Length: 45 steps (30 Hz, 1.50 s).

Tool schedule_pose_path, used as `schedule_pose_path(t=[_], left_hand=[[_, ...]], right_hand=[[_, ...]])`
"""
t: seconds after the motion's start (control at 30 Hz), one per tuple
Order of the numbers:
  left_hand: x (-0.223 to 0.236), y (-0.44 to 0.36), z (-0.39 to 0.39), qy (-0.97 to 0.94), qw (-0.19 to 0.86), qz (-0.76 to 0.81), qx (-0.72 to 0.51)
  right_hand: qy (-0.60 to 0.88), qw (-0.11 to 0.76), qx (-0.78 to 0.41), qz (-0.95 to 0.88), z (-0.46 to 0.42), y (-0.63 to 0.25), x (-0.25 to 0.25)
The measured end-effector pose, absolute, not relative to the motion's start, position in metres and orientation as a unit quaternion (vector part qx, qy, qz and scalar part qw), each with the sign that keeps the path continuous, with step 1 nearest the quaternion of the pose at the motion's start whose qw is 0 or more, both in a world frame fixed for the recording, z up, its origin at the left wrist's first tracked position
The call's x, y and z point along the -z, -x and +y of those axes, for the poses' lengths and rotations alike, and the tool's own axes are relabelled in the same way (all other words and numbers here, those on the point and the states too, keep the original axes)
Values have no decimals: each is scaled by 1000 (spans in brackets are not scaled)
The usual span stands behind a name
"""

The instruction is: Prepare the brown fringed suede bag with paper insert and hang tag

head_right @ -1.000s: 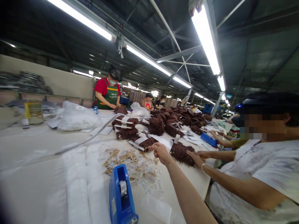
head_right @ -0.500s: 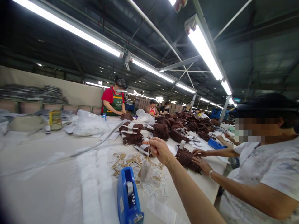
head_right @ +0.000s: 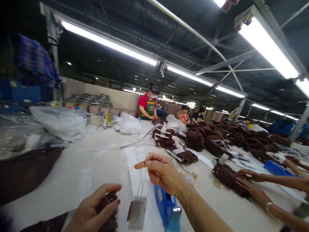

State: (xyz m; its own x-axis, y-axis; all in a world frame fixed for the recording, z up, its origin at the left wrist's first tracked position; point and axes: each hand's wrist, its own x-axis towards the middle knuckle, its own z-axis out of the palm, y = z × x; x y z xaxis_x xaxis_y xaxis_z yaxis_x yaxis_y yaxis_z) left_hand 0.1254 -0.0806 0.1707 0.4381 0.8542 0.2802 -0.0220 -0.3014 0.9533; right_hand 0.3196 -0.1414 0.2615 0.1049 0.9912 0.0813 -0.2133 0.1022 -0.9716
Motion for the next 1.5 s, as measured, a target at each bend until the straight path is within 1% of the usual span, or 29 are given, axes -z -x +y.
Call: schedule_pose_path(t=[0.1, 0.2, 0.3, 0.37, 0.47, 0.57, 0.63, 0.7, 0.77, 0.83, 1.0, 1.07, 1.13, 1.3, 1.4, 1.5], left_hand=[[-184, -137, -85, -698, 543, 292, -364], [-177, -131, -82, -702, 604, 254, -279], [-158, -121, -82, -688, 641, 216, -262], [-145, -121, -88, -659, 666, 230, -263], [-130, -132, -103, -537, 771, 227, -256], [-123, -143, -121, -377, 881, 188, -213], [-120, -145, -128, -290, 923, 169, -189], [-117, -142, -130, -215, 948, 146, -186], [-114, -138, -129, -163, 960, 127, -189], [-110, -137, -127, -138, 961, 129, -203], [-104, -137, -130, -137, 947, 171, -235], [-103, -134, -132, -134, 947, 179, -231], [-103, -131, -132, -129, 946, 185, -232], [-107, -129, -130, -112, 944, 179, -253], [-110, -132, -131, -86, 954, 165, -235], [-112, -134, -135, -73, 961, 153, -219]], right_hand=[[440, 572, -522, -454, -143, -299, -259], [440, 565, -523, -461, -142, -285, -260], [438, 565, -522, -465, -138, -276, -259], [437, 565, -521, -467, -134, -270, -255], [437, 558, -525, -472, -125, -261, -245], [467, 521, -506, -505, -120, -253, -235], [517, 486, -449, -543, -124, -253, -230], [570, 452, -357, -586, -136, -255, -225], [589, 429, -248, -638, -154, -260, -217], [574, 403, -165, -694, -172, -266, -206], [547, 314, -57, -774, -198, -272, -170], [559, 301, -28, -773, -201, -272, -160], [570, 319, -28, -756, -202, -272, -154], [567, 385, -139, -715, -204, -272, -156], [545, 404, -147, -719, -204, -271, -155], [531, 403, -160, -728, -202, -270, -151]])
